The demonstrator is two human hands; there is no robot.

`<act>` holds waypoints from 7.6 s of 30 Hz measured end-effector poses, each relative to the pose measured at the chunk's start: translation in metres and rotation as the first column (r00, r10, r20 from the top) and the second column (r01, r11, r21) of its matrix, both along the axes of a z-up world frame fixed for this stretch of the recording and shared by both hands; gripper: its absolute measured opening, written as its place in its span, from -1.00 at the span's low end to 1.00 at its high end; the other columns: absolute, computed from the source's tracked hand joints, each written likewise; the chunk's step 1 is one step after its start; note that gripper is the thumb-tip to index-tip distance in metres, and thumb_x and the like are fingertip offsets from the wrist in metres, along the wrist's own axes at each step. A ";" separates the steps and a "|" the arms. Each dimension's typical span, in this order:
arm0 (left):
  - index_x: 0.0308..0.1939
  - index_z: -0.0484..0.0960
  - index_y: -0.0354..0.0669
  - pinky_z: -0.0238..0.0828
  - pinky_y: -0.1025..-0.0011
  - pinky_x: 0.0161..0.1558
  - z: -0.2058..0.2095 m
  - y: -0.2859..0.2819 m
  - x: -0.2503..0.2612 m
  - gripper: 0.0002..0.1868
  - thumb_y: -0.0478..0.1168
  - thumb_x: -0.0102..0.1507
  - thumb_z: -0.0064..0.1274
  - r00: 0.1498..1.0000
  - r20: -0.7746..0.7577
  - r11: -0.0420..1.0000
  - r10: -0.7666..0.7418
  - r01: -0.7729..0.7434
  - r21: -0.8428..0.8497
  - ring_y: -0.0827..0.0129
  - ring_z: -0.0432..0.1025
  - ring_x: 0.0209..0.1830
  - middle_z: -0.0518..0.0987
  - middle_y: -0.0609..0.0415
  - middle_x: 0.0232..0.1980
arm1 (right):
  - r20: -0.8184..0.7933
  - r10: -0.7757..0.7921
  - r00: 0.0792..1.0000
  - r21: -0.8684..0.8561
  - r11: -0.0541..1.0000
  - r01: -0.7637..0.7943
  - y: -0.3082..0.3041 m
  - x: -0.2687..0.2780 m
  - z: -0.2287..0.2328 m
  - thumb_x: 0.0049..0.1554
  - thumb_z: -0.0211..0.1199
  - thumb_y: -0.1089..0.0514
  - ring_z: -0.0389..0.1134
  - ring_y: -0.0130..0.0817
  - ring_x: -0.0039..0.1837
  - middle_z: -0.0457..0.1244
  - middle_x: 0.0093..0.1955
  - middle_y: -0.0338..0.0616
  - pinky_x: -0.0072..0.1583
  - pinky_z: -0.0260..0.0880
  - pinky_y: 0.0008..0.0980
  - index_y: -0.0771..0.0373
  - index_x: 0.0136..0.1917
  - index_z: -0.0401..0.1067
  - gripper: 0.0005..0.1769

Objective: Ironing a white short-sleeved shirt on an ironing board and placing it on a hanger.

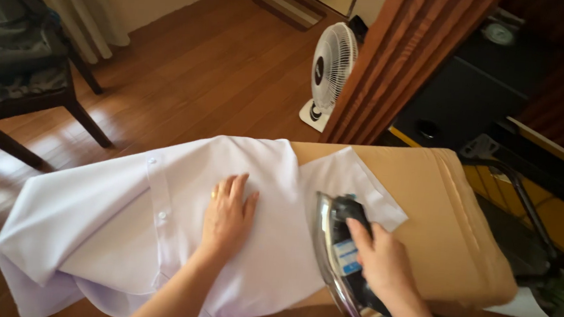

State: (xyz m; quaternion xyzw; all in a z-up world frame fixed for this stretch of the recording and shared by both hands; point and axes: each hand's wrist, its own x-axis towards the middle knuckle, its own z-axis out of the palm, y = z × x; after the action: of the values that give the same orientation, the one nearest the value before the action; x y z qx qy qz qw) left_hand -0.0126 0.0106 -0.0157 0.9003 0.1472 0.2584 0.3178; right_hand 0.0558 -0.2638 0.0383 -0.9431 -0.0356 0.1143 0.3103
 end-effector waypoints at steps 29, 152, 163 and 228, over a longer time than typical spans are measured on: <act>0.30 0.52 -0.13 -0.07 0.12 0.50 -0.019 0.000 -0.003 -0.51 -0.02 0.36 -0.10 0.992 -0.109 0.964 -0.063 0.089 0.251 0.01 0.16 0.51 0.37 -0.19 0.44 | 0.233 0.018 0.972 -0.179 0.983 0.025 -0.016 0.084 -0.007 0.19 0.11 -0.41 0.43 0.02 -0.30 0.34 -0.41 0.08 -0.13 0.44 -0.04 0.37 -0.24 0.46 -0.27; 0.26 0.56 -0.11 -0.05 0.14 0.49 -0.016 0.002 0.003 -0.53 -0.03 0.32 -0.08 0.992 -0.123 0.954 -0.036 0.071 0.291 0.05 0.19 0.48 0.41 -0.17 0.41 | -0.239 0.013 0.971 0.345 0.936 0.073 0.060 0.054 0.018 0.19 0.14 -0.33 0.10 -0.38 -0.59 0.11 -0.58 -0.20 -0.51 0.11 -0.30 0.29 -0.43 0.24 -0.32; 0.25 0.57 -0.10 -0.04 0.14 0.48 -0.018 0.000 0.003 -0.54 -0.02 0.33 -0.08 0.993 -0.116 0.954 -0.027 0.060 0.295 0.05 0.21 0.47 0.42 -0.17 0.40 | 0.185 0.117 0.976 -0.163 0.983 -0.087 -0.019 0.050 -0.007 0.13 0.18 -0.41 0.39 -0.06 -0.36 0.32 -0.45 0.11 -0.18 0.43 -0.12 0.38 -0.34 0.44 -0.26; 0.27 0.56 -0.08 -0.06 0.14 0.49 -0.020 0.001 0.005 -0.51 0.00 0.33 -0.10 0.993 -0.117 0.952 -0.021 0.055 0.300 0.06 0.21 0.47 0.42 -0.16 0.39 | 0.225 -0.058 0.973 -0.234 0.966 0.112 0.033 0.141 -0.003 0.18 0.08 -0.50 0.44 0.19 0.04 0.40 -0.05 0.26 0.09 0.43 0.05 0.39 -0.09 0.52 -0.18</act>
State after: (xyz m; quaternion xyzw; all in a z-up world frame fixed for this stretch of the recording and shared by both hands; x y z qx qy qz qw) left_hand -0.0078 0.0120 -0.0359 0.9541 0.1062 0.2207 0.1724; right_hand 0.1969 -0.2311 0.0356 -0.9816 -0.0139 0.0013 0.1905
